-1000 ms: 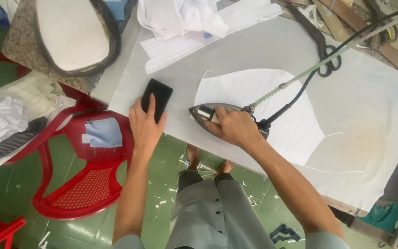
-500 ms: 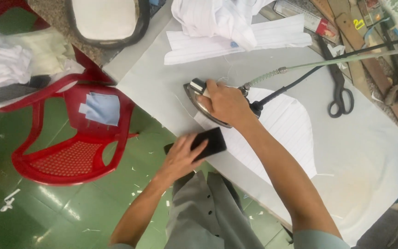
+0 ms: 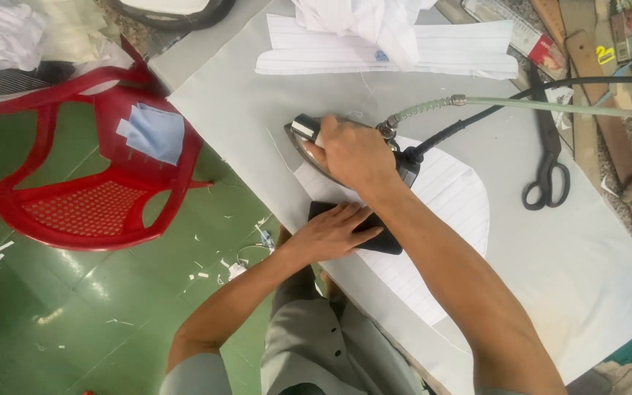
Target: The person irons a white piece of fabric on a table using an electric iron and a black sponge. They repeatedly press and smooth the fabric, then use scissors to trim the edges before folding the piece.
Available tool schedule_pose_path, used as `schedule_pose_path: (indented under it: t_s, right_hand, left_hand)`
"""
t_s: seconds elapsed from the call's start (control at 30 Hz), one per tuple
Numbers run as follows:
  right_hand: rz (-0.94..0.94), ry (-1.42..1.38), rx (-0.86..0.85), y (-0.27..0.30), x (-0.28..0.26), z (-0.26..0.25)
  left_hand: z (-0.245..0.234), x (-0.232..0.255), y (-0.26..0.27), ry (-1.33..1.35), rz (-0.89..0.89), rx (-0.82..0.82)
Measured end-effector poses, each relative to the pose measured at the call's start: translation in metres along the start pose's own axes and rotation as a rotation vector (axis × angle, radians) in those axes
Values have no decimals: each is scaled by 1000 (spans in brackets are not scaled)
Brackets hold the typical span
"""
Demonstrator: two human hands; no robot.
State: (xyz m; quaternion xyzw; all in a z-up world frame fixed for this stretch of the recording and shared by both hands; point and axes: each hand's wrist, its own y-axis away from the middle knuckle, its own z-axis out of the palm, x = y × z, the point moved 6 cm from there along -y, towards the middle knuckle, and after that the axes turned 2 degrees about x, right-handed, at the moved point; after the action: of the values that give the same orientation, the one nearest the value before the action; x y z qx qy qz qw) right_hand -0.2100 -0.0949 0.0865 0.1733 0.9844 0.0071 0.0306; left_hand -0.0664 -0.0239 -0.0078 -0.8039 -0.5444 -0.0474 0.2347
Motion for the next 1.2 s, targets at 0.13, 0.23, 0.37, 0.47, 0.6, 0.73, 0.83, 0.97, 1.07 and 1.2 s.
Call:
schedule_pose_path:
  t_s: [0.13, 0.23, 0.37, 0.47, 0.6, 0.73, 0.83, 0.97, 1.07, 1.2]
  right_hand:
    - [-56, 58, 46, -12, 3, 1]
    - [-82, 123, 97, -20, 5, -3]
    - [-116, 115, 154, -30, 7, -8]
    - [-122, 122, 159, -38, 8, -8]
    - [-130, 105, 145, -49, 11, -12]
    - [-118, 104, 155, -58, 9, -20]
    - [-91, 63, 60, -63, 11, -21]
    - [-35, -1, 24, -62, 13, -17]
    - [92, -98, 9, -54, 20, -15]
    - [407, -201, 22, -18, 34, 2]
  left_hand:
    - [-14, -15, -4, -3, -5, 22]
    - [-17, -28, -2, -33, -12, 37]
    - [-24, -42, 4, -24, -32, 11]
    - [-32, -51, 10, -9, -51, 10]
    - [-39, -63, 18, -21, -65, 16]
    - [-50, -67, 26, -9, -72, 26]
    - [-61, -70, 31, -26, -94, 18]
    - [-55, -76, 48, -34, -123, 32]
    - [-60, -80, 57, -99, -129, 40]
    - [-71, -89, 63, -156, -164, 16]
